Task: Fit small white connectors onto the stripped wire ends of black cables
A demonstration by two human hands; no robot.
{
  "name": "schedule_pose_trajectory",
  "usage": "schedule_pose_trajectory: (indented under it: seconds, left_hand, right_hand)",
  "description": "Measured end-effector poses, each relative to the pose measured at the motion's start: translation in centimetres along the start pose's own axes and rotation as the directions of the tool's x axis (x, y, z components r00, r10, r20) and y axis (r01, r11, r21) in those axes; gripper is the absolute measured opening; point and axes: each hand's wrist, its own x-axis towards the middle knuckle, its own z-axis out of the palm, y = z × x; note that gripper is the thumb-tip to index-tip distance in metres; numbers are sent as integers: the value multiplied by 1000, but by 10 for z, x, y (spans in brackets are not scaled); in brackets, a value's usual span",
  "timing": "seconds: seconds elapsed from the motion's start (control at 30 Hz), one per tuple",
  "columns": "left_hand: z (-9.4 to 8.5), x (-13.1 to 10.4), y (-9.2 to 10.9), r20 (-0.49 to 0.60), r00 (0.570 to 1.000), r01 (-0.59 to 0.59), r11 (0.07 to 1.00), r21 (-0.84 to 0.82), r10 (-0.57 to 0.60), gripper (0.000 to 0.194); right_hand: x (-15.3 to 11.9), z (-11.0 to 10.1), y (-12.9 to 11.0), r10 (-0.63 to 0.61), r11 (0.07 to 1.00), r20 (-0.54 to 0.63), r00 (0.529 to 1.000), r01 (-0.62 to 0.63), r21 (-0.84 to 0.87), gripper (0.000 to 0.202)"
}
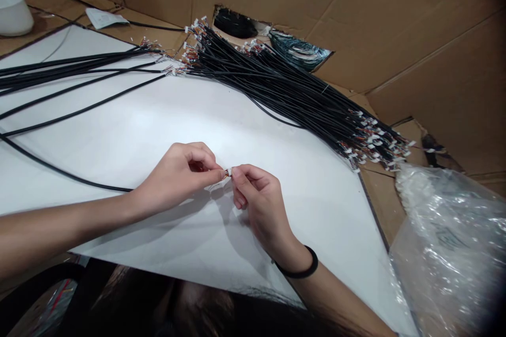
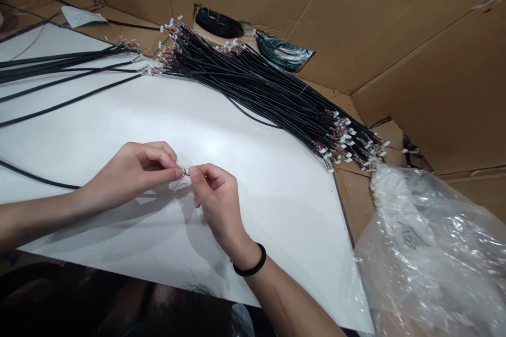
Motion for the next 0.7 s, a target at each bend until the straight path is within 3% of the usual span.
schedule_pose_trajectory:
  seconds: [0.27, 0.33, 0.5, 0.7]
  left_hand:
    - [0, 4, 1, 35, 998, -45, 999, 22, 44, 12]
    - [-1, 3, 2, 34, 994, -102, 993, 60, 100, 12]
    - [-1, -3, -2, 31, 931, -357, 886, 294, 365, 9]
    - [0, -4, -4, -28, 881, -432, 825, 364, 473, 6]
  right_hand:
    - [1, -1, -7, 59, 997, 29, 998, -57, -45, 26]
    - [0, -1, -8, 75, 997, 26, 997, -74, -20, 26]
    - [0, -1, -10, 102, 994, 11, 995, -102, 45, 26]
    - [1, -1, -10, 101, 993, 6, 995, -101, 53, 26]
